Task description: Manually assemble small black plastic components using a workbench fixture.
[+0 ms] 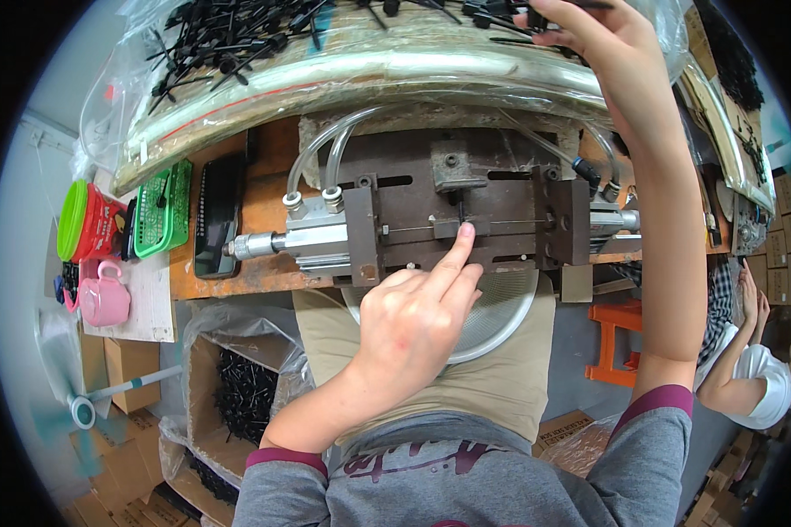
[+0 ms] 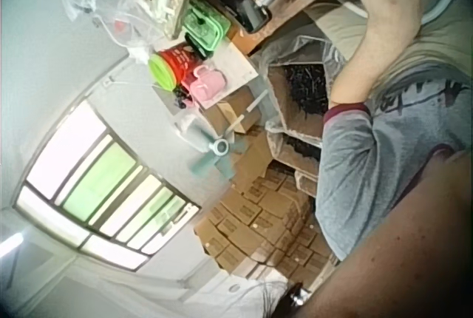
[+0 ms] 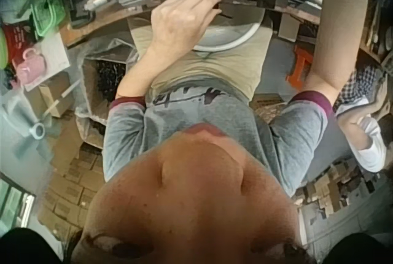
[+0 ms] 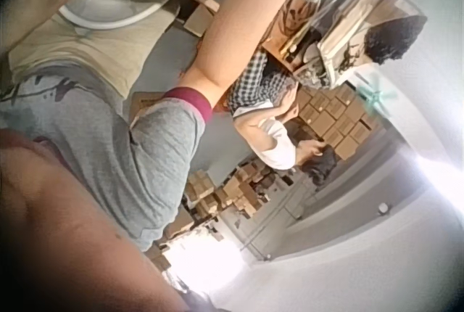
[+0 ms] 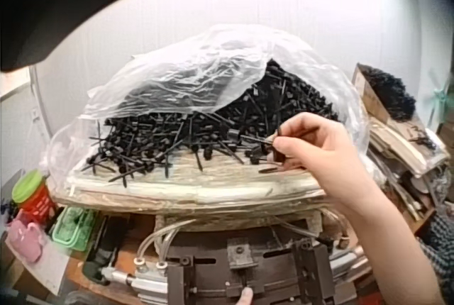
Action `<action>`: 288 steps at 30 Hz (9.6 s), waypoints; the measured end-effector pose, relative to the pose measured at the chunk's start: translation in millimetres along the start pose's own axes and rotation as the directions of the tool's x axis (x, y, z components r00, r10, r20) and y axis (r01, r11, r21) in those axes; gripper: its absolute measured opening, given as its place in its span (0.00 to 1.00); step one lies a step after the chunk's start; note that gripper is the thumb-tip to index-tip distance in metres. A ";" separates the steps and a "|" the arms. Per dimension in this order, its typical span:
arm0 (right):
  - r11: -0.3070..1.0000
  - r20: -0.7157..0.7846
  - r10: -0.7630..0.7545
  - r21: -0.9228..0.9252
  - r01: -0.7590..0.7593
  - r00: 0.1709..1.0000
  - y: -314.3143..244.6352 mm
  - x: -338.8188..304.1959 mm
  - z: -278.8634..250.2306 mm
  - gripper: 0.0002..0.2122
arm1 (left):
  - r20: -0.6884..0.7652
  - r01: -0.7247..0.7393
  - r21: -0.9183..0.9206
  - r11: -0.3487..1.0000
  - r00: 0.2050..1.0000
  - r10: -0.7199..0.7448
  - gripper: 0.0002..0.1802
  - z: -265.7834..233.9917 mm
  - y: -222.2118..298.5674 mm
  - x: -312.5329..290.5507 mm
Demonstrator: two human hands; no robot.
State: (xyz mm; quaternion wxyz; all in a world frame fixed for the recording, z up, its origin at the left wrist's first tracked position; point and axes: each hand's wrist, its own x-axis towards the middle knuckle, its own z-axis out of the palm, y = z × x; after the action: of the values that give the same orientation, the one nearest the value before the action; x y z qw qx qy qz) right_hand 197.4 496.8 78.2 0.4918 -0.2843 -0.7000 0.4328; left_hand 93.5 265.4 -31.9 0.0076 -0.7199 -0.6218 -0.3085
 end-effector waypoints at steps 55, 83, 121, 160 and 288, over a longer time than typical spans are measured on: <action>0.837 0.157 0.284 0.440 -0.324 0.946 7.6 -168.0 -42.6 0.15 | -0.038 0.005 0.041 0.999 0.999 -0.003 0.15 1.1 -0.1 0.3; 0.585 0.607 -0.040 -0.630 0.512 0.793 -1.4 -181.0 14.5 0.14 | -0.140 0.148 -0.646 0.749 0.941 -0.307 0.07 -89.9 -67.5 170.4; 0.272 0.611 0.394 -0.791 0.548 0.687 -16.3 88.4 28.3 0.19 | -0.063 -0.025 0.070 0.997 0.998 0.030 0.15 8.5 -1.4 -2.1; 0.465 0.398 -0.599 -0.533 0.707 0.695 19.0 -143.7 -23.2 0.16 | -0.110 0.008 0.052 0.999 0.994 -0.003 0.18 13.4 1.1 -6.6; 0.780 0.419 -0.178 -0.491 0.387 0.890 24.5 -203.5 23.9 0.11 | 0.547 0.192 0.144 0.971 0.802 -0.240 0.07 226.9 -133.4 -136.4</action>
State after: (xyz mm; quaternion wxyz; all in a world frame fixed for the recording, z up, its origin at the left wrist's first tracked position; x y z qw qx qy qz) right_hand 246.6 332.7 -37.0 0.3135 -0.2244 -0.9068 0.1705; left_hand 67.2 263.8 -327.2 -0.1810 -0.7019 -0.6866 -0.0569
